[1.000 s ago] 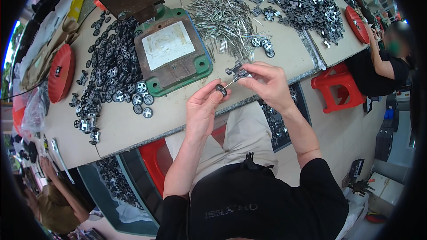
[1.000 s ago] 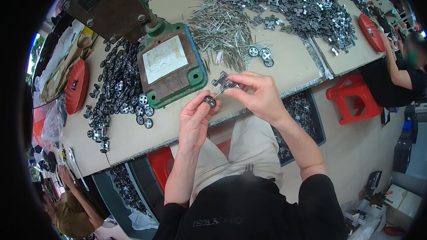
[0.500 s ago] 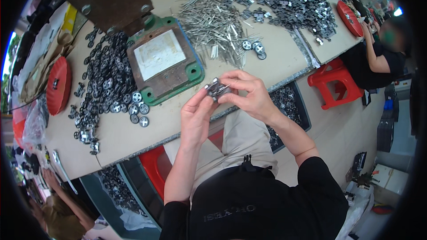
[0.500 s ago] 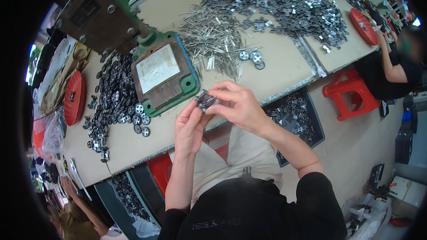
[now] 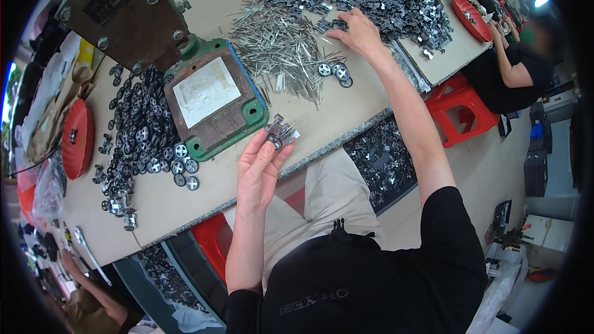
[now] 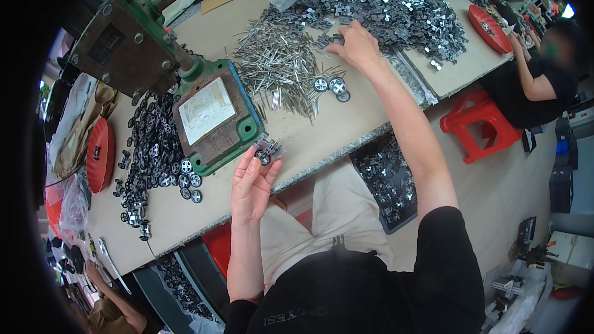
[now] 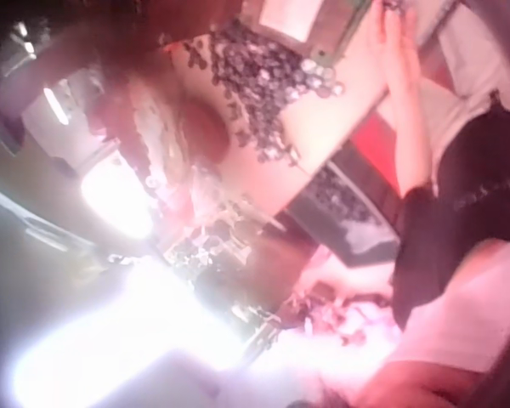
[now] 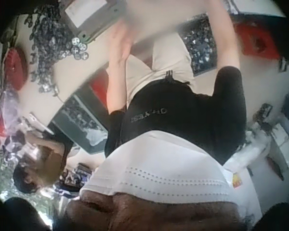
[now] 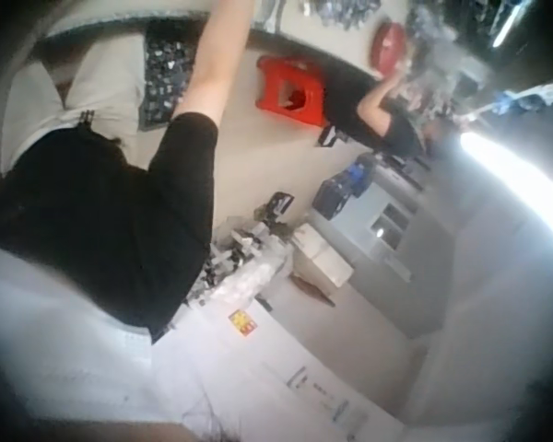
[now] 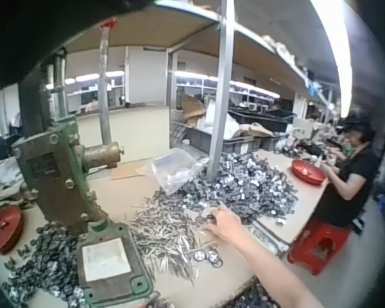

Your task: Assembling small metal hardware components using a manual press tool on a manufacturing workbench.

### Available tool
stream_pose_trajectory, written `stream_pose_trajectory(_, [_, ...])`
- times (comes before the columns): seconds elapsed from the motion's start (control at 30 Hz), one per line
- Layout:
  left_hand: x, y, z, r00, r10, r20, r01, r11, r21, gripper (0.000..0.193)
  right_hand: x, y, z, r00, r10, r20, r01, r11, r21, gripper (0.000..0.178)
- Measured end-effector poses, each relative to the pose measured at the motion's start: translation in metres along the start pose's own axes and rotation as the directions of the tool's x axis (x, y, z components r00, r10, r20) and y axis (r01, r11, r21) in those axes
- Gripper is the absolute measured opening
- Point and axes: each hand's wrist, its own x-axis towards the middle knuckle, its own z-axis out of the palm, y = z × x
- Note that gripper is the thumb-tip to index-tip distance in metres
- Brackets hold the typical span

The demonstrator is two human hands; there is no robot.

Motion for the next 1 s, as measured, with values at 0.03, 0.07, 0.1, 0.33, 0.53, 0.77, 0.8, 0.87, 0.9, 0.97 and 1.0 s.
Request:
stream_pose_trajectory(0.03, [0.0,0.0,0.0,1.0,0.002,-0.004,-0.002,1.0,0.001,0.032,0.002,0.001,0.0,0.991,0.062,0.119,-0.065,0.998,0.024,0.039])
stream_pose_trajectory(0.07, [0.0,-0.001,0.0,1.0,0.002,0.007,-0.002,1.0,-0.007,0.031,0.001,0.001,0.001,0.991,0.06,0.12,-0.063,0.998,0.026,0.039])
stream_pose_trajectory(0.1, [0.0,-0.001,-0.001,1.0,0.002,0.02,-0.001,1.0,-0.016,0.03,-0.001,0.004,0.0,0.989,0.041,0.145,-0.04,0.999,-0.006,0.035])
stream_pose_trajectory(0.33, [0.001,-0.001,-0.006,0.998,0.007,0.057,-0.006,1.0,-0.014,0.028,-0.041,0.003,-0.029,0.992,-0.096,0.086,0.098,0.995,-0.017,0.027])
stream_pose_trajectory(0.53, [0.001,-0.002,-0.005,0.997,0.022,0.074,-0.02,0.999,-0.028,0.028,-0.08,-0.026,-0.053,0.959,-0.103,0.265,0.025,0.959,0.282,0.03])
stream_pose_trajectory(0.77, [0.002,0.0,-0.001,0.998,0.0,0.06,-0.001,1.0,0.01,0.029,-0.101,-0.051,-0.062,0.981,-0.09,0.172,0.018,0.924,0.381,0.029])
stream_pose_trajectory(0.8, [0.001,-0.001,-0.002,0.998,-0.003,0.058,0.002,1.0,0.026,0.029,-0.108,-0.06,-0.067,0.95,-0.097,0.296,-0.145,0.705,0.694,0.029])
stream_pose_trajectory(0.87, [0.0,-0.001,0.001,0.999,0.002,0.046,-0.004,0.999,0.043,0.03,-0.119,-0.077,-0.07,0.899,-0.155,0.411,-0.332,0.373,0.867,0.029])
stream_pose_trajectory(0.9, [0.0,-0.001,0.002,0.999,-0.003,0.048,0.001,0.998,0.056,0.03,-0.125,-0.085,-0.07,0.892,-0.252,0.375,-0.279,0.347,0.896,0.029])
stream_pose_trajectory(0.97, [-0.001,0.001,0.004,0.999,-0.01,0.049,0.007,0.998,0.057,0.028,-0.13,-0.09,-0.067,0.836,-0.353,0.42,-0.338,0.271,0.901,0.028])
stream_pose_trajectory(1.0, [-0.001,0.001,0.005,0.999,-0.008,0.042,0.005,0.998,0.055,0.028,-0.131,-0.091,-0.066,0.832,-0.358,0.425,-0.343,0.271,0.9,0.028])
